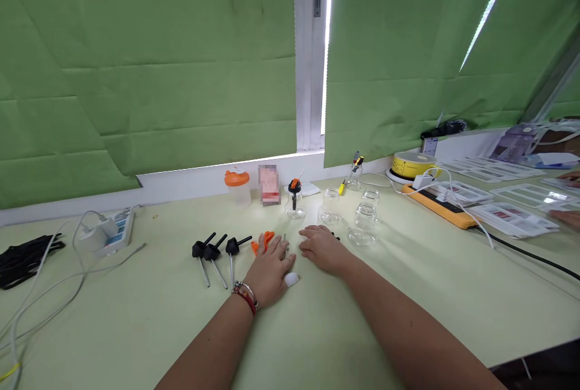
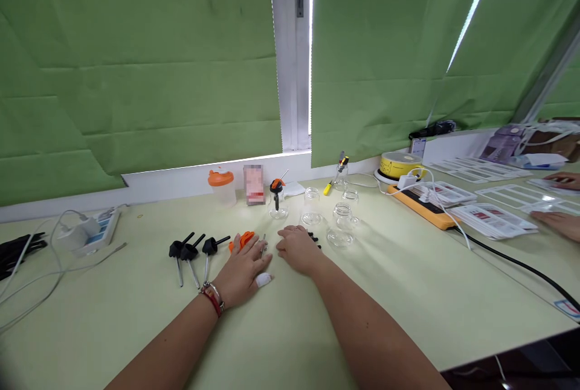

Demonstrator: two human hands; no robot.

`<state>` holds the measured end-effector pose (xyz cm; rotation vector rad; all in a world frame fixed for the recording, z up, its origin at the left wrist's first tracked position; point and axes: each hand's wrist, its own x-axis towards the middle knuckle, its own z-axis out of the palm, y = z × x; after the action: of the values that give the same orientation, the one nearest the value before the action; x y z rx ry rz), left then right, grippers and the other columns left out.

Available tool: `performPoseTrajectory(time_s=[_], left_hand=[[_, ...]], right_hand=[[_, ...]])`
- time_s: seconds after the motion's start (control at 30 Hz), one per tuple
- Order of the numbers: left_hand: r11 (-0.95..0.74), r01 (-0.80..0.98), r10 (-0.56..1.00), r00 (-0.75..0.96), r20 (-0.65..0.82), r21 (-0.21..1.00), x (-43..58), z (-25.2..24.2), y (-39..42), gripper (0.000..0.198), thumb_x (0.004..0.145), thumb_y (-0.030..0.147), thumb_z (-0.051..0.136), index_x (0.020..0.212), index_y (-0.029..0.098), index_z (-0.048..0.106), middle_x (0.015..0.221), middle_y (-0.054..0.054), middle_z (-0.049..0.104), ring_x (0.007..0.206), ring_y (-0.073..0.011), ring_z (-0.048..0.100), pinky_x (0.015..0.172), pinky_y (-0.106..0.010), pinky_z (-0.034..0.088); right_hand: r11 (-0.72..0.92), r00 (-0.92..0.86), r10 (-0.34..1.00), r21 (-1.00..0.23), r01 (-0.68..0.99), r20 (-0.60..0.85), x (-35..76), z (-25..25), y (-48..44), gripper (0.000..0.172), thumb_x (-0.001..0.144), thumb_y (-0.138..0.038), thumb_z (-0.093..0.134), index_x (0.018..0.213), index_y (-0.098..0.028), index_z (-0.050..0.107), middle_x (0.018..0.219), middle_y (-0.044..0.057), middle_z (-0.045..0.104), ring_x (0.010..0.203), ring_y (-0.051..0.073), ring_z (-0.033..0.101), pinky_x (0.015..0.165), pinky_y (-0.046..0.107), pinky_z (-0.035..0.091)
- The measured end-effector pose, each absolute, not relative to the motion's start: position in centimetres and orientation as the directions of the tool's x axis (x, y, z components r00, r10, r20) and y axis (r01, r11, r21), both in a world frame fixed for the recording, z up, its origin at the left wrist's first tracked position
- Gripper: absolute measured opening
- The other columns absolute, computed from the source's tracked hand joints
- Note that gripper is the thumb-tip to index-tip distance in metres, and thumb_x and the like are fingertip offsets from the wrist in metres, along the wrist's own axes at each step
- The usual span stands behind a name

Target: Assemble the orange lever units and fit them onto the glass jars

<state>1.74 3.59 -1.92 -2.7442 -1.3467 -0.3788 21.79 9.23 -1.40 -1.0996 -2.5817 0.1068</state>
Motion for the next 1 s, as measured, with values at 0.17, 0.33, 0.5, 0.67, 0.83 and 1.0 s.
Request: performPoseTrajectory(time_s=[0.17, 0.33, 0.5, 0.67, 0.83, 1.0], left_hand=[[-0.547, 0.837, 0.815, 0.525, 0.247, 0.027, 1.6, -2.4, 4.3, 0.041, 0.088, 0.04, 0.044, 0.123, 0.023, 0.053, 0.129, -0.013, 0.048, 0.128, -0.0333, 0.032, 0.105, -0.066, 0.004], [-0.559, 0.827, 0.813, 0.535, 0.231, 0.052, 1.2, -2.6, 4.2, 0.046, 0.089, 0.042, 0.041, 0.13, 0.023, 0.046, 0.127, -0.012, 0.05, 0.125, -0.0313, 0.037, 0.106, -0.065, 0.002], [-0.555, 0.827, 0.825, 0.533, 0.186, 0.092, 0.8, -2.6, 4.0, 0.052, 0.089, 0.045, 0.038, 0.133, 0.018, 0.042, 0.138, -0.014, 0.044, 0.13, -0.0317, 0.033, 0.107, -0.063, -0.001], [-0.588, 0.796, 0.807, 0.565, 0.171, 0.143, 0.5, -2.2, 3.7, 0.048, 0.089, 0.041, 0.039, 0.133, 0.021, 0.042, 0.139, -0.011, 0.044, 0.132, -0.0306, 0.031, 0.107, -0.064, -0.001], [-0.619, 0.766, 0.784, 0.586, 0.206, 0.175, 0.4, -1.9, 3.4, 0.043, 0.089, 0.029, 0.04, 0.131, 0.022, 0.044, 0.132, -0.01, 0.051, 0.129, -0.0292, 0.036, 0.108, -0.064, 0.0], [-0.633, 0.756, 0.768, 0.588, 0.252, 0.166, 0.8, -1.7, 3.5, 0.041, 0.081, 0.009, 0.042, 0.116, 0.024, 0.057, 0.117, -0.008, 0.059, 0.114, -0.0257, 0.048, 0.107, -0.057, 0.022]], right_hand=[[0.709, -0.657, 0.702, -0.192, 0.678, 0.275, 21.5, -1.4, 9.1, 0.018, 0.082, -0.023, 0.055, 0.074, -0.02, 0.071, 0.12, 0.008, 0.06, 0.113, 0.027, 0.049, 0.092, 0.042, 0.033], [0.733, -0.675, 0.677, -0.186, 0.655, 0.291, 21.0, -1.7, 8.8, 0.016, 0.083, -0.023, 0.055, 0.08, -0.02, 0.07, 0.12, 0.008, 0.06, 0.113, 0.026, 0.049, 0.093, 0.043, 0.034], [0.709, -0.642, 0.701, -0.215, 0.671, 0.311, 20.9, -1.8, 8.7, 0.019, 0.082, -0.023, 0.056, 0.095, -0.021, 0.068, 0.122, 0.01, 0.059, 0.116, 0.027, 0.048, 0.096, 0.044, 0.034], [0.601, -0.427, 0.785, -0.383, 0.702, 0.448, 20.9, -0.2, 10.5, 0.046, 0.085, -0.026, 0.049, 0.13, -0.017, 0.047, 0.129, 0.012, 0.053, 0.119, 0.025, 0.046, 0.099, 0.042, 0.036], [0.5, -0.246, 0.826, -0.459, 0.734, 0.507, 19.7, 4.1, 14.9, 0.063, 0.086, -0.03, 0.048, 0.143, -0.023, 0.023, 0.139, 0.013, 0.038, 0.122, 0.027, 0.043, 0.096, 0.04, 0.039], [0.287, -0.146, 0.927, -0.405, 0.868, 0.345, 18.4, 6.4, 18.8, 0.067, 0.081, -0.046, 0.055, 0.14, -0.03, 0.029, 0.144, 0.016, 0.023, 0.117, 0.037, 0.045, 0.086, 0.043, 0.042]])
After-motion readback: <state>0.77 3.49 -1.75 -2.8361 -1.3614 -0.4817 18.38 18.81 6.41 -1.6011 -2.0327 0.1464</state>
